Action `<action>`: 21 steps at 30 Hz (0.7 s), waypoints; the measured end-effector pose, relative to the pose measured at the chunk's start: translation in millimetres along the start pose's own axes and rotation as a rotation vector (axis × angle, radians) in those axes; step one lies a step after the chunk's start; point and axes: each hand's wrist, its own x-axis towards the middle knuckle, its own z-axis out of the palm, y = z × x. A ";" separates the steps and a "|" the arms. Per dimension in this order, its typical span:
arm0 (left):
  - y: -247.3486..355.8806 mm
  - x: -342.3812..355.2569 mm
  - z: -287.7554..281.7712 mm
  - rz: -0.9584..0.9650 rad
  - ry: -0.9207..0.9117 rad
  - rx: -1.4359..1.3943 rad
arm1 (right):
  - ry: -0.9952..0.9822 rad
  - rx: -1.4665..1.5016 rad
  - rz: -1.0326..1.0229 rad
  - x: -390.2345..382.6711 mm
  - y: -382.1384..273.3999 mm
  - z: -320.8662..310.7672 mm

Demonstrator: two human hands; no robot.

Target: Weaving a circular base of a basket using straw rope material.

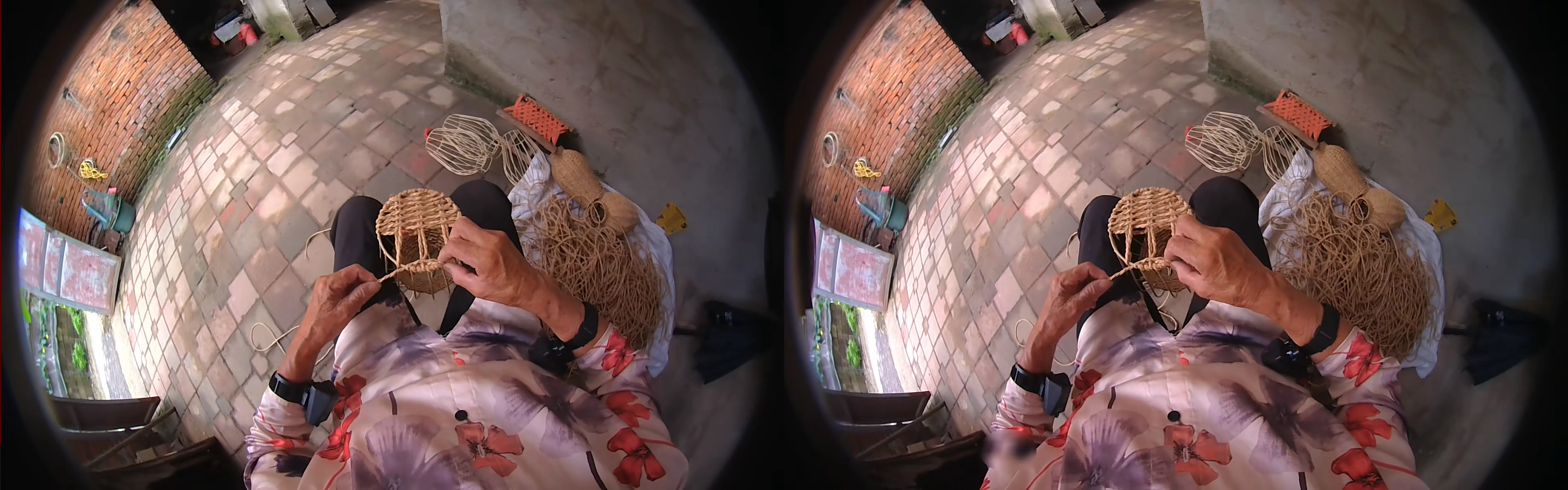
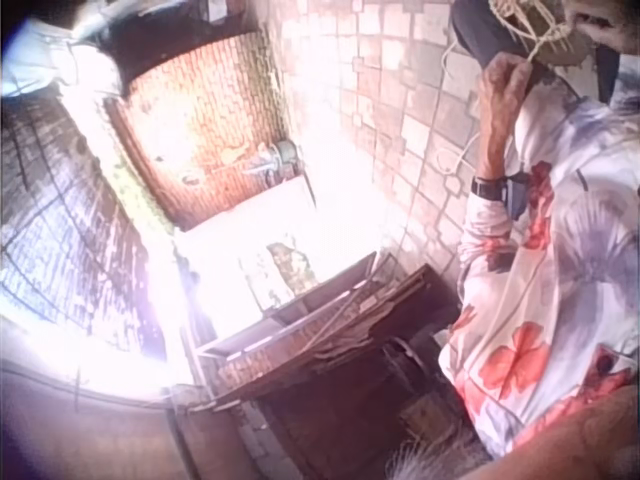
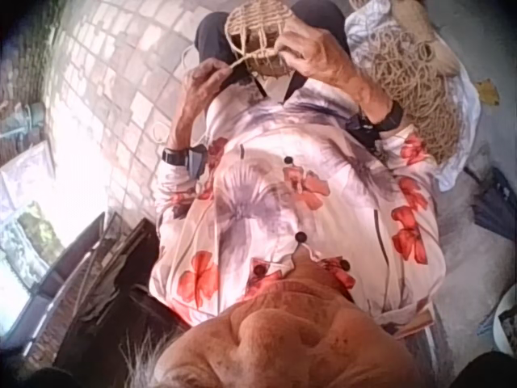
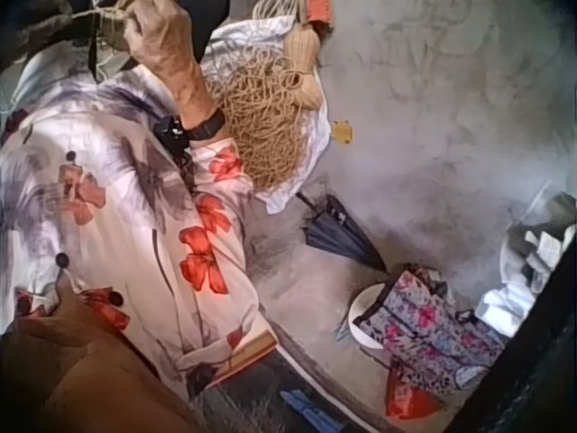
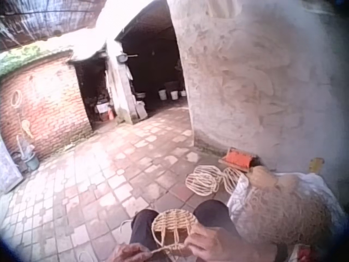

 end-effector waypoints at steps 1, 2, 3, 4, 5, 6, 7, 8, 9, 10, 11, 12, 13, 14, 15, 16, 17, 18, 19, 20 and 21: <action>-0.8 0.6 0.2 0.001 -0.002 0.001 | 0.011 0.002 -0.006 0.4 0.7 0.9; -1.7 1.0 0.4 0.004 -0.003 -0.011 | 0.022 0.004 -0.013 0.5 1.0 1.3; -1.9 1.2 0.5 0.008 -0.004 -0.022 | 0.023 0.003 -0.013 0.3 0.5 0.6; -1.2 0.4 0.5 0.007 -0.002 -0.022 | 0.018 -0.004 0.017 0.2 -0.7 0.5; 0.2 -0.8 0.7 0.008 -0.001 -0.021 | 0.013 -0.011 0.047 0.2 -1.9 0.7; 1.0 -1.9 0.9 0.010 0.001 -0.021 | 0.012 -0.009 0.044 0.1 -2.8 1.0; 1.1 -2.5 0.8 0.011 0.008 -0.023 | -0.005 -0.003 0.063 1.2 -3.1 0.8; 1.1 -3.4 0.7 0.034 0.000 -0.015 | -0.024 0.004 0.080 2.4 -3.7 0.7; 1.2 -4.3 0.8 0.056 -0.007 -0.008 | -0.029 0.004 0.072 3.1 -6.4 -0.1; 4.2 -5.8 1.2 0.055 0.002 -0.010 | -0.006 -0.001 0.096 2.8 -10.5 -0.9; 10.2 -7.1 1.5 0.075 0.012 0.066 | 0.016 -0.006 0.119 3.1 -12.8 -0.9; 13.9 -7.6 1.9 0.093 0.022 0.143 | 0.014 -0.024 0.115 4.2 -13.0 -0.1; 14.9 -8.0 2.9 0.092 0.030 0.141 | 0.008 -0.023 0.109 6.3 -13.6 1.7; 15.7 -8.2 3.8 0.214 0.074 0.227 | 0.029 -0.043 0.080 8.9 -13.6 4.6; 16.9 -7.7 4.4 0.337 0.117 0.313 | 0.050 -0.064 0.051 11.3 -13.6 7.3; 21.9 -6.7 4.0 0.337 0.122 0.310 | 0.045 -0.065 0.047 13.9 -13.4 9.7; 30.8 -5.3 2.2 0.426 0.150 0.442 | 0.055 -0.068 0.038 16.4 -13.1 11.7; 37.7 -2.0 -0.6 0.516 0.176 0.575 | 0.064 -0.071 0.030 18.0 -12.7 12.6; 42.2 2.4 -5.5 0.509 0.188 0.575 | 0.057 -0.066 0.020 19.6 -13.1 14.0; 46.2 11.1 -11.3 0.561 0.199 0.620 | 0.090 -0.047 0.008 21.0 -12.8 15.1; 48.6 19.3 -16.3 0.613 0.209 0.664 | 0.124 -0.029 -0.003 22.1 -12.4 15.9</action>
